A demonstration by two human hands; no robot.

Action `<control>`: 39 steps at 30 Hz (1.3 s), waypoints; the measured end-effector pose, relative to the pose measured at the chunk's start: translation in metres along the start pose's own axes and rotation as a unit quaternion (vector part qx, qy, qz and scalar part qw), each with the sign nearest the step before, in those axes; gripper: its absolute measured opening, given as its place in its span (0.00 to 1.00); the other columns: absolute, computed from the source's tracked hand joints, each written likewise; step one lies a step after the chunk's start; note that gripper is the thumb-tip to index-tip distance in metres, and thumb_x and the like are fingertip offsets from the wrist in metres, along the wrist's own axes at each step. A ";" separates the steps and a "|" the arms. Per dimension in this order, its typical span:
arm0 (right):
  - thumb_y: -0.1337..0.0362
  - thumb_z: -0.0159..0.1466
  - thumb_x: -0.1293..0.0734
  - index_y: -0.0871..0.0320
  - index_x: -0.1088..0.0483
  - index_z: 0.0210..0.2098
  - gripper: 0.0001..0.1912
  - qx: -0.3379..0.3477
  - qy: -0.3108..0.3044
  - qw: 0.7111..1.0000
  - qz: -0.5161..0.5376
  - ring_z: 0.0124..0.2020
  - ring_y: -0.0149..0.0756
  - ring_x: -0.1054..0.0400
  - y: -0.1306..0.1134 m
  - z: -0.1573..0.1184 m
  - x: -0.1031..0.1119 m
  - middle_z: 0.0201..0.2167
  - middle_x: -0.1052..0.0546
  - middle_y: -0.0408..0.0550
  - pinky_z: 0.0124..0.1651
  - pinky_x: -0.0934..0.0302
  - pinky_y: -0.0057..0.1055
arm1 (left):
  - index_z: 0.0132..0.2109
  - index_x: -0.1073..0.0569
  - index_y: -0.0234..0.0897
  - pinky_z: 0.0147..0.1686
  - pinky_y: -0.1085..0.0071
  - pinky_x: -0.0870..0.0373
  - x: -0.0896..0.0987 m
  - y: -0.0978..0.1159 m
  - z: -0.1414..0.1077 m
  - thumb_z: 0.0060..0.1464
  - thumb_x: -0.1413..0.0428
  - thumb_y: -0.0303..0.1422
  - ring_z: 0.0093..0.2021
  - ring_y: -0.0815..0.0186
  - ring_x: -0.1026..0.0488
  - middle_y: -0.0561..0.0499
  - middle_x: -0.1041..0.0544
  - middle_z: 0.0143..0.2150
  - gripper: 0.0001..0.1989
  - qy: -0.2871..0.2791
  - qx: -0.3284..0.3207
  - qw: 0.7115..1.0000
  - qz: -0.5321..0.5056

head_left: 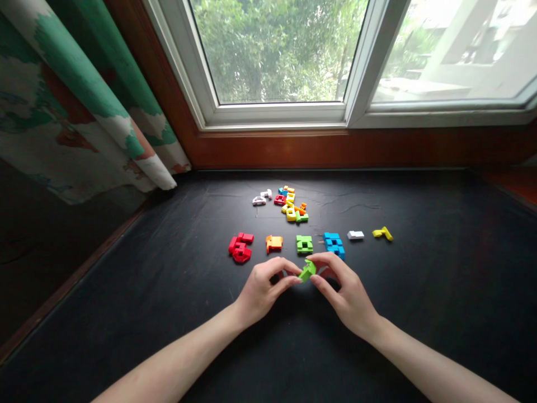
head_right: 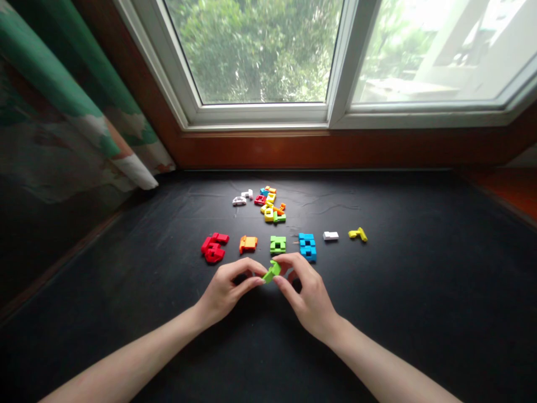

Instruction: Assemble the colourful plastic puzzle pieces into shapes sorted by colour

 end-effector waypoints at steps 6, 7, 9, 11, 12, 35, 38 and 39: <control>0.64 0.71 0.39 0.52 0.32 0.52 0.11 0.000 0.002 1.000 0.009 0.47 0.39 0.30 0.001 0.001 0.001 0.47 0.27 0.48 0.47 0.34 0.34 | 0.38 0.23 0.33 0.37 0.73 0.30 0.000 0.003 0.002 0.60 0.41 0.30 0.35 0.65 0.25 0.48 0.20 0.36 0.04 0.006 0.005 1.000 0.000; 0.64 0.71 0.40 0.51 0.32 0.52 0.11 0.000 0.002 1.000 0.014 0.48 0.39 0.30 0.001 0.002 0.002 0.47 0.27 0.48 0.47 0.34 0.34 | 0.38 0.23 0.33 0.37 0.72 0.30 0.000 0.003 0.002 0.60 0.42 0.30 0.35 0.65 0.25 0.49 0.20 0.36 0.04 0.010 0.008 1.000 -0.001; 0.63 0.72 0.40 0.51 0.31 0.51 0.11 0.000 0.001 1.000 0.019 0.50 0.39 0.31 0.000 0.002 0.003 0.48 0.28 0.49 0.49 0.35 0.34 | 0.38 0.24 0.34 0.37 0.72 0.30 0.000 0.004 0.002 0.60 0.42 0.30 0.35 0.65 0.25 0.49 0.21 0.36 0.04 0.019 0.013 1.000 -0.002; 0.63 0.72 0.40 0.51 0.30 0.51 0.11 -0.002 -0.001 1.000 0.026 0.51 0.40 0.32 -0.001 0.002 0.004 0.48 0.28 0.49 0.52 0.35 0.34 | 0.38 0.25 0.34 0.36 0.72 0.30 0.000 0.005 0.002 0.59 0.42 0.30 0.35 0.65 0.25 0.49 0.21 0.36 0.03 0.023 0.015 1.000 -0.003; 0.63 0.72 0.40 0.51 0.30 0.51 0.11 -0.004 -0.002 0.999 0.033 0.52 0.40 0.32 0.000 0.002 0.003 0.49 0.29 0.49 0.52 0.35 0.34 | 0.38 0.25 0.34 0.36 0.72 0.30 0.000 0.005 0.002 0.59 0.41 0.30 0.35 0.65 0.25 0.49 0.21 0.36 0.03 0.025 0.015 1.000 -0.003; 0.58 0.67 0.33 0.53 0.34 0.44 0.09 -0.067 -0.040 0.989 0.125 0.39 0.36 0.24 0.005 0.002 -0.003 0.38 0.22 0.45 0.43 0.29 0.31 | 0.46 0.23 0.37 0.34 0.74 0.28 -0.001 0.008 -0.001 0.58 0.40 0.27 0.42 0.63 0.28 0.46 0.25 0.43 0.08 -0.014 -0.078 0.996 0.048; 0.58 0.67 0.33 0.54 0.33 0.43 0.09 -0.069 -0.044 0.990 0.111 0.39 0.36 0.25 0.006 0.002 -0.003 0.38 0.23 0.45 0.43 0.29 0.32 | 0.45 0.24 0.36 0.35 0.73 0.28 -0.002 0.008 -0.001 0.58 0.39 0.27 0.42 0.63 0.28 0.46 0.25 0.43 0.07 -0.012 -0.078 0.995 0.053; 0.58 0.67 0.33 0.54 0.32 0.43 0.09 -0.069 -0.042 0.991 0.103 0.39 0.36 0.25 0.006 0.002 -0.003 0.38 0.23 0.46 0.43 0.29 0.32 | 0.45 0.24 0.36 0.35 0.73 0.28 -0.002 0.008 -0.001 0.58 0.40 0.28 0.41 0.63 0.28 0.46 0.25 0.43 0.07 -0.008 -0.077 0.996 0.054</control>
Point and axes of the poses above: each hand's wrist, its own z-axis towards the middle knuckle, its own x-axis out of the back of the hand, y = z × x, the point moved 3 cm from there along z, towards the middle knuckle
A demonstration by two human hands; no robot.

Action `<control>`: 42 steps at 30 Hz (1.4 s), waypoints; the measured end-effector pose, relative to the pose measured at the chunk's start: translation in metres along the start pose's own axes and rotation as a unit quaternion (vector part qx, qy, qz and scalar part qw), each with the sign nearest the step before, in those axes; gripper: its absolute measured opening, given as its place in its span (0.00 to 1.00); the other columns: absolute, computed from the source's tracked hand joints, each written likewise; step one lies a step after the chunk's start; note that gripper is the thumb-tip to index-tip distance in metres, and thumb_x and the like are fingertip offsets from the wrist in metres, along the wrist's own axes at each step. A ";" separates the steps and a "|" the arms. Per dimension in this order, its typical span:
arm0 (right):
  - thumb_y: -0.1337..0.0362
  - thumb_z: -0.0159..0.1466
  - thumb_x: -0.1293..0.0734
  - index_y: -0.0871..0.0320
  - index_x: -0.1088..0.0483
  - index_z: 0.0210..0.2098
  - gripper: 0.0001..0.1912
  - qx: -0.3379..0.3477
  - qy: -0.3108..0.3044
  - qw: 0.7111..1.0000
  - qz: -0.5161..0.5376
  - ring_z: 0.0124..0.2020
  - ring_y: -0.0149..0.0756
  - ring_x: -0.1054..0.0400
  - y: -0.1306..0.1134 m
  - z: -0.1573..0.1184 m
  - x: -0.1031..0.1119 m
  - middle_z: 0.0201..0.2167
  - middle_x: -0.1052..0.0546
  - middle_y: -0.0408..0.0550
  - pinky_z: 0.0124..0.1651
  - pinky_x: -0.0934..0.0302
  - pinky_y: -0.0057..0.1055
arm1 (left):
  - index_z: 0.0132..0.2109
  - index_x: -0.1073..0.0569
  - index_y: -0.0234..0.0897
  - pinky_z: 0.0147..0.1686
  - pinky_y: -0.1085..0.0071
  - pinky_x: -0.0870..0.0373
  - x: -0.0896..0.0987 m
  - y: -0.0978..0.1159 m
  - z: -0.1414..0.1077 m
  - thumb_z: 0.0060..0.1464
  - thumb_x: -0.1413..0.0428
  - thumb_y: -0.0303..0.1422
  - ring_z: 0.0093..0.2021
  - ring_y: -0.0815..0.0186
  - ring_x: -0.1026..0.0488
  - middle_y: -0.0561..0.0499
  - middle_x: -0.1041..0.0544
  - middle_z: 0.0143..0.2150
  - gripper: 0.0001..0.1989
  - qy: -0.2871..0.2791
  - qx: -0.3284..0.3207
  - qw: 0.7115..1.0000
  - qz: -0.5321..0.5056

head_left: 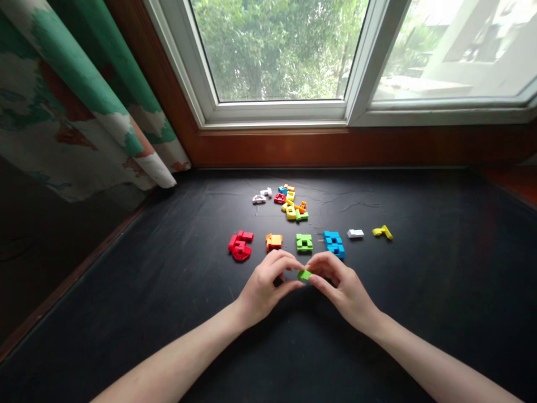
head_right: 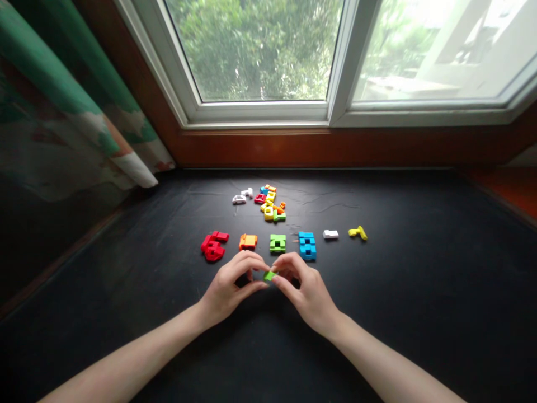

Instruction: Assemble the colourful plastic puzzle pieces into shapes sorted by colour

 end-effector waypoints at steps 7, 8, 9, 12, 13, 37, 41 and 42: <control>0.59 0.67 0.33 0.54 0.31 0.43 0.07 0.019 0.039 0.998 -0.034 0.38 0.38 0.27 0.000 0.000 0.002 0.39 0.24 0.48 0.42 0.30 0.33 | 0.42 0.26 0.36 0.35 0.71 0.29 0.003 -0.004 0.001 0.57 0.39 0.31 0.39 0.63 0.27 0.47 0.23 0.41 0.06 0.055 0.056 0.997 -0.004; 0.60 0.67 0.34 0.54 0.31 0.43 0.07 0.019 0.044 0.998 -0.037 0.38 0.38 0.27 0.000 0.000 0.003 0.39 0.24 0.48 0.42 0.30 0.33 | 0.41 0.26 0.36 0.35 0.71 0.29 0.004 -0.004 0.000 0.57 0.39 0.32 0.39 0.64 0.27 0.47 0.23 0.41 0.06 0.060 0.062 0.996 -0.007; 0.60 0.67 0.34 0.54 0.31 0.43 0.07 0.020 0.048 0.998 -0.039 0.38 0.38 0.26 0.001 0.000 0.003 0.39 0.24 0.48 0.42 0.30 0.33 | 0.41 0.26 0.36 0.35 0.71 0.29 0.004 -0.005 0.000 0.57 0.38 0.32 0.38 0.64 0.26 0.47 0.23 0.40 0.07 0.064 0.065 0.996 -0.011; 0.61 0.67 0.34 0.54 0.31 0.42 0.06 0.022 0.052 0.998 -0.039 0.38 0.38 0.26 0.001 0.000 0.003 0.38 0.24 0.47 0.42 0.30 0.33 | 0.39 0.26 0.35 0.34 0.72 0.30 0.005 -0.004 0.000 0.55 0.36 0.33 0.36 0.65 0.27 0.48 0.23 0.38 0.08 0.067 0.064 0.995 -0.020; 0.61 0.67 0.34 0.54 0.31 0.42 0.05 0.023 0.053 0.998 -0.037 0.38 0.38 0.26 0.001 0.001 0.003 0.38 0.24 0.47 0.42 0.30 0.33 | 0.39 0.26 0.35 0.34 0.72 0.30 0.005 -0.004 0.000 0.54 0.36 0.34 0.35 0.65 0.27 0.48 0.23 0.37 0.09 0.067 0.066 0.995 -0.021; 0.59 0.66 0.33 0.54 0.29 0.41 0.06 0.019 0.060 0.998 -0.018 0.37 0.39 0.26 0.001 0.001 0.003 0.37 0.23 0.46 0.42 0.30 0.33 | 0.36 0.24 0.33 0.32 0.73 0.28 0.005 -0.006 -0.001 0.52 0.34 0.37 0.31 0.67 0.28 0.50 0.23 0.32 0.12 0.067 0.059 0.994 -0.056; 0.60 0.66 0.33 0.54 0.29 0.40 0.06 0.013 0.067 0.998 -0.013 0.36 0.37 0.26 0.003 0.001 0.004 0.36 0.23 0.46 0.40 0.30 0.31 | 0.39 0.23 0.33 0.36 0.72 0.27 0.004 -0.005 0.000 0.54 0.35 0.34 0.33 0.66 0.25 0.49 0.21 0.35 0.10 0.060 0.050 0.995 -0.069; 0.59 0.66 0.33 0.54 0.29 0.40 0.06 0.010 0.069 0.998 -0.011 0.36 0.37 0.26 0.003 0.002 0.004 0.36 0.23 0.46 0.40 0.30 0.31 | 0.40 0.23 0.33 0.36 0.72 0.27 0.004 -0.004 0.000 0.54 0.35 0.34 0.34 0.66 0.24 0.49 0.21 0.35 0.09 0.056 0.048 0.995 -0.071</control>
Point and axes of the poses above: each hand's wrist, its own z-axis towards the middle knuckle, its own x-axis out of the back of the hand, y = z × x, the point moved 3 cm from there along z, towards the middle knuckle
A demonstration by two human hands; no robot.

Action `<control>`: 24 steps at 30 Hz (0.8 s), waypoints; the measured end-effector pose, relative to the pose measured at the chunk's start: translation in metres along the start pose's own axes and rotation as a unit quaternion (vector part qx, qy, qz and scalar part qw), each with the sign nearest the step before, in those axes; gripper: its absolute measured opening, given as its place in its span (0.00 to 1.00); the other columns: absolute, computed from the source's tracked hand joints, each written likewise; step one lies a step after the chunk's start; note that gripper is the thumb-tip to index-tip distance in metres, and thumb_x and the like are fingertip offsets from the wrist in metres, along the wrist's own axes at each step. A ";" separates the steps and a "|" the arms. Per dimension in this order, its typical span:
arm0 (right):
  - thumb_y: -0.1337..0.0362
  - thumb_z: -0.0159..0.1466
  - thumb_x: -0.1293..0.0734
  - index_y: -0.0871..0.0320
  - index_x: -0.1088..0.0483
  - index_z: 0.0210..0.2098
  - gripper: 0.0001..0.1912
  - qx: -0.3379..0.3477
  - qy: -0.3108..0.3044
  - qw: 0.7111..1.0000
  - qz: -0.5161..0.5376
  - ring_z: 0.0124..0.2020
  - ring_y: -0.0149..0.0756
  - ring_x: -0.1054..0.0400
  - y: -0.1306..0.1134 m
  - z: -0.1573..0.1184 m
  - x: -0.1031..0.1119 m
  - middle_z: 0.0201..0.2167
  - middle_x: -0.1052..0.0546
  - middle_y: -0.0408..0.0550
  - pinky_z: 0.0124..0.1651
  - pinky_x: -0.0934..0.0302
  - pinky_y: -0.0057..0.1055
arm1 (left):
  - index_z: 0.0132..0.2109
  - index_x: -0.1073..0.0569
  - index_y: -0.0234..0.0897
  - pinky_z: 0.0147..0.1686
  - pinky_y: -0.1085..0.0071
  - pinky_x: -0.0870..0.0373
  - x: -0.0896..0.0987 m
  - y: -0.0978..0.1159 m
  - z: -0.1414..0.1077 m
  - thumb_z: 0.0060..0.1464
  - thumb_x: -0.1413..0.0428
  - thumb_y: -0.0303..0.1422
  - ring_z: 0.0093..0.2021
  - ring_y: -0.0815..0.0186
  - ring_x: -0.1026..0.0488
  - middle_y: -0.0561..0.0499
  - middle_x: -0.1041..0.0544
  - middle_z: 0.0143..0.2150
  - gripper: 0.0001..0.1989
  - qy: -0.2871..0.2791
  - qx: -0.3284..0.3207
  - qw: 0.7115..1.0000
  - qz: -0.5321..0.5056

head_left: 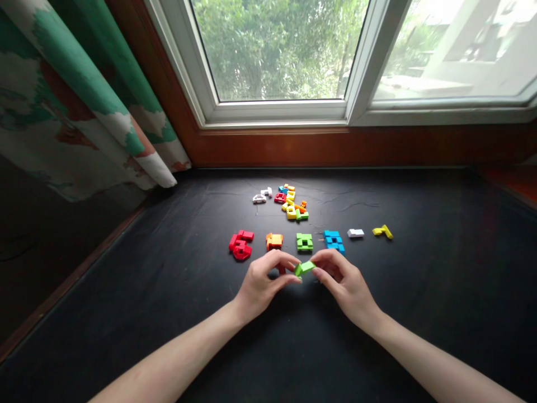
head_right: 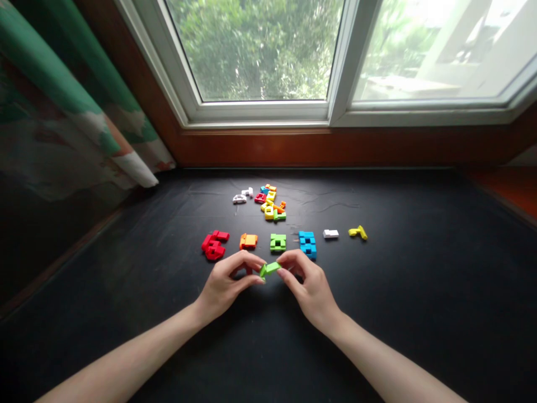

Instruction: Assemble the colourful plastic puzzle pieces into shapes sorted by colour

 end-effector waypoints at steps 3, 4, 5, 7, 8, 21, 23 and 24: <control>0.58 0.66 0.32 0.54 0.29 0.40 0.07 -0.009 0.006 1.000 0.013 0.36 0.37 0.26 0.000 0.000 0.000 0.36 0.23 0.46 0.39 0.30 0.31 | 0.43 0.23 0.34 0.37 0.72 0.26 -0.001 0.001 0.000 0.56 0.36 0.32 0.35 0.65 0.23 0.49 0.21 0.36 0.09 -0.010 -0.004 1.000 0.005; 0.58 0.66 0.32 0.54 0.29 0.40 0.08 -0.012 0.008 1.000 0.020 0.36 0.37 0.26 -0.001 0.001 0.001 0.36 0.23 0.45 0.39 0.30 0.31 | 0.43 0.23 0.34 0.37 0.72 0.27 -0.001 0.001 0.000 0.56 0.37 0.32 0.35 0.65 0.23 0.49 0.21 0.36 0.08 -0.012 -0.005 1.000 0.009; 0.57 0.65 0.32 0.54 0.29 0.40 0.08 -0.014 0.010 1.000 0.027 0.36 0.37 0.25 -0.001 0.001 0.001 0.35 0.23 0.45 0.39 0.29 0.31 | 0.42 0.23 0.34 0.37 0.72 0.27 -0.001 0.002 0.000 0.57 0.37 0.32 0.35 0.65 0.23 0.49 0.21 0.36 0.08 -0.014 -0.007 1.000 0.013; 0.57 0.65 0.31 0.55 0.29 0.39 0.08 -0.014 0.012 0.999 0.039 0.36 0.37 0.25 -0.002 0.001 0.000 0.35 0.22 0.45 0.39 0.29 0.30 | 0.42 0.24 0.34 0.36 0.72 0.27 -0.001 0.002 -0.001 0.57 0.37 0.33 0.35 0.65 0.24 0.48 0.21 0.36 0.08 -0.020 -0.013 1.000 0.018; 0.58 0.65 0.31 0.55 0.29 0.39 0.08 -0.015 0.011 0.999 0.045 0.36 0.37 0.25 -0.002 0.001 0.000 0.35 0.22 0.45 0.39 0.29 0.30 | 0.42 0.24 0.34 0.36 0.72 0.27 -0.001 0.002 -0.001 0.57 0.37 0.33 0.34 0.66 0.24 0.48 0.21 0.36 0.08 -0.023 -0.016 0.999 0.020; 0.61 0.67 0.32 0.53 0.26 0.40 0.05 -0.014 -0.067 0.997 0.042 0.38 0.35 0.24 -0.002 -0.001 -0.003 0.37 0.20 0.43 0.42 0.31 0.28 | 0.35 0.27 0.34 0.37 0.73 0.29 -0.003 0.009 0.002 0.60 0.40 0.29 0.36 0.67 0.27 0.49 0.25 0.36 0.05 -0.028 -0.098 0.994 0.044; 0.61 0.66 0.32 0.53 0.26 0.40 0.04 -0.014 -0.075 0.996 0.043 0.38 0.35 0.25 -0.003 -0.001 -0.003 0.37 0.20 0.43 0.42 0.31 0.28 | 0.36 0.26 0.34 0.35 0.74 0.29 -0.003 0.008 0.002 0.60 0.41 0.27 0.34 0.67 0.27 0.49 0.25 0.36 0.03 -0.032 -0.088 0.995 0.045; 0.62 0.66 0.31 0.53 0.26 0.41 0.04 -0.012 -0.078 0.996 0.043 0.38 0.35 0.25 -0.003 -0.001 -0.003 0.38 0.21 0.44 0.42 0.31 0.29 | 0.36 0.26 0.33 0.35 0.74 0.29 -0.003 0.007 0.001 0.59 0.40 0.26 0.34 0.68 0.28 0.49 0.25 0.36 0.02 -0.033 -0.083 0.995 0.045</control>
Point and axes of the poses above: each hand's wrist, its own z-axis towards the middle knuckle, its own x-axis out of the back of the hand, y = z × x, the point moved 3 cm from there along z, towards the middle knuckle
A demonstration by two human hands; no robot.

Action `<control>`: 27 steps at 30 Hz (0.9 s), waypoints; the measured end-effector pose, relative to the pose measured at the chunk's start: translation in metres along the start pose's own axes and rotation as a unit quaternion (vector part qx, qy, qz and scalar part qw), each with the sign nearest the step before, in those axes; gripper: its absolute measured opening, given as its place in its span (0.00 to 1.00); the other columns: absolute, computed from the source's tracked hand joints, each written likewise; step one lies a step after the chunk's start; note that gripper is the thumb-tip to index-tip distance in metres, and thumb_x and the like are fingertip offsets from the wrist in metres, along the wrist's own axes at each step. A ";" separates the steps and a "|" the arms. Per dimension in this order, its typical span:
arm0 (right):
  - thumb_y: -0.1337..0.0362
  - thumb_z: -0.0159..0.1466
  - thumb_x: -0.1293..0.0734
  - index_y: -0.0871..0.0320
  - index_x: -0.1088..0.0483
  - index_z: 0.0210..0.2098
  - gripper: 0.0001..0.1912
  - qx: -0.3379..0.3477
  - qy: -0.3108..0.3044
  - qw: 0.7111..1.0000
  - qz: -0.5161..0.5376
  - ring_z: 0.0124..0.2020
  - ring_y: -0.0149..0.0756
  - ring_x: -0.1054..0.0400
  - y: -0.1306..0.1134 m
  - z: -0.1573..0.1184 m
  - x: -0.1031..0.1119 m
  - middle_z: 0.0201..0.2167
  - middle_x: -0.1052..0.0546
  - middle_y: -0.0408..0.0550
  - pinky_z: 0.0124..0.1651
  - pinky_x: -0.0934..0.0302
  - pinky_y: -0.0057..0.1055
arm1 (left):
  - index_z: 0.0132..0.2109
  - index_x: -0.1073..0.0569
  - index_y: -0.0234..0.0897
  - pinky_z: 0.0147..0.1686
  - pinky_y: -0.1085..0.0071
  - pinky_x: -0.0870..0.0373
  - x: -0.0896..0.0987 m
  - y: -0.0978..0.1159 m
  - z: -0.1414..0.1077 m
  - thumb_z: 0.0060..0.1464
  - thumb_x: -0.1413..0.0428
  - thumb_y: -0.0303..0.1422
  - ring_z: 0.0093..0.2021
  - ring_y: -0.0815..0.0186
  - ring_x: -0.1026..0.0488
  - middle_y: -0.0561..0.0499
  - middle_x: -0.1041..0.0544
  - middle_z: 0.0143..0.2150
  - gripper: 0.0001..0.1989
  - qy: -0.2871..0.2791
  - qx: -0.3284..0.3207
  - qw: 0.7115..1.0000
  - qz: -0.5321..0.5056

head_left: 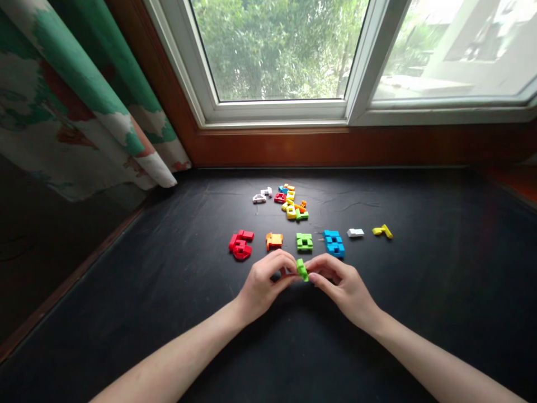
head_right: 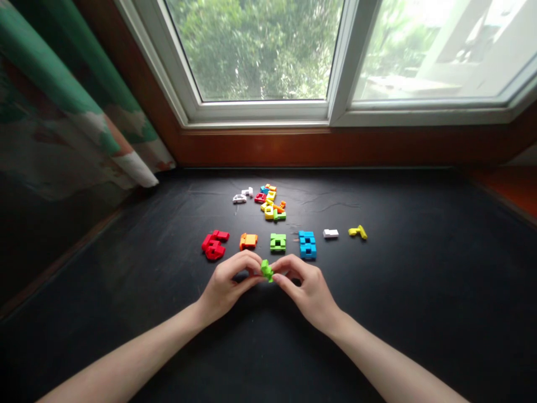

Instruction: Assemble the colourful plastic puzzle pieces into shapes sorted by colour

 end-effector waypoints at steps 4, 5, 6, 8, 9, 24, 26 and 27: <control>0.64 0.64 0.30 0.54 0.27 0.41 0.06 0.011 -0.006 1.000 -0.004 0.38 0.35 0.26 -0.002 0.001 0.000 0.39 0.22 0.44 0.43 0.31 0.29 | 0.36 0.26 0.33 0.35 0.74 0.29 0.000 -0.003 -0.001 0.58 0.40 0.24 0.34 0.67 0.27 0.49 0.24 0.36 0.02 0.004 0.020 1.000 -0.002; 0.64 0.63 0.29 0.54 0.27 0.42 0.07 0.014 -0.008 1.000 -0.004 0.38 0.34 0.26 -0.002 0.001 0.000 0.39 0.22 0.44 0.42 0.31 0.29 | 0.37 0.26 0.33 0.35 0.74 0.29 0.000 -0.004 -0.001 0.58 0.40 0.25 0.34 0.67 0.27 0.49 0.24 0.36 0.02 0.006 0.028 1.000 -0.003; 0.65 0.63 0.28 0.54 0.28 0.42 0.08 0.016 -0.010 1.000 -0.005 0.37 0.34 0.26 -0.003 0.001 0.000 0.39 0.22 0.44 0.42 0.31 0.29 | 0.37 0.26 0.33 0.35 0.74 0.28 0.000 -0.004 -0.001 0.58 0.40 0.25 0.34 0.67 0.27 0.49 0.24 0.36 0.02 0.008 0.035 0.999 -0.003; 0.65 0.62 0.28 0.55 0.28 0.42 0.09 0.020 -0.010 1.000 -0.010 0.36 0.34 0.27 -0.004 0.001 0.000 0.39 0.23 0.44 0.41 0.31 0.29 | 0.36 0.26 0.33 0.34 0.73 0.28 0.000 -0.005 -0.001 0.58 0.40 0.27 0.33 0.67 0.27 0.49 0.25 0.35 0.02 0.008 0.048 0.999 0.001; 0.65 0.62 0.28 0.55 0.28 0.42 0.08 0.021 -0.008 1.000 -0.014 0.36 0.34 0.27 -0.004 0.001 0.000 0.38 0.23 0.44 0.41 0.32 0.29 | 0.36 0.26 0.33 0.34 0.73 0.29 0.001 -0.005 -0.001 0.58 0.40 0.27 0.32 0.67 0.27 0.50 0.25 0.34 0.03 0.008 0.049 0.999 0.004; 0.60 0.69 0.35 0.53 0.29 0.43 0.06 -0.008 0.013 1.000 0.000 0.38 0.35 0.27 0.001 0.000 0.002 0.38 0.24 0.44 0.40 0.34 0.27 | 0.40 0.24 0.35 0.36 0.73 0.28 0.002 -0.002 -0.001 0.58 0.41 0.21 0.41 0.65 0.27 0.45 0.30 0.47 0.05 0.026 -0.008 0.999 0.038; 0.60 0.69 0.36 0.54 0.29 0.43 0.07 -0.015 0.015 1.000 0.006 0.37 0.34 0.27 0.000 0.001 0.002 0.37 0.24 0.44 0.38 0.34 0.27 | 0.39 0.25 0.35 0.37 0.74 0.28 0.001 -0.002 -0.001 0.58 0.42 0.20 0.42 0.65 0.27 0.45 0.29 0.48 0.06 0.021 -0.005 0.999 0.031; 0.59 0.69 0.37 0.54 0.29 0.42 0.07 -0.017 0.015 1.000 0.009 0.37 0.34 0.27 0.000 0.001 0.002 0.36 0.24 0.44 0.38 0.34 0.27 | 0.39 0.26 0.36 0.37 0.74 0.29 0.001 -0.002 -0.001 0.58 0.42 0.20 0.42 0.65 0.27 0.46 0.28 0.46 0.06 0.017 -0.004 1.000 0.026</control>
Point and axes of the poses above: each hand's wrist, its own z-axis towards the middle knuckle, its own x-axis out of the back of the hand, y = z × x, the point moved 3 cm from there along z, towards the middle knuckle
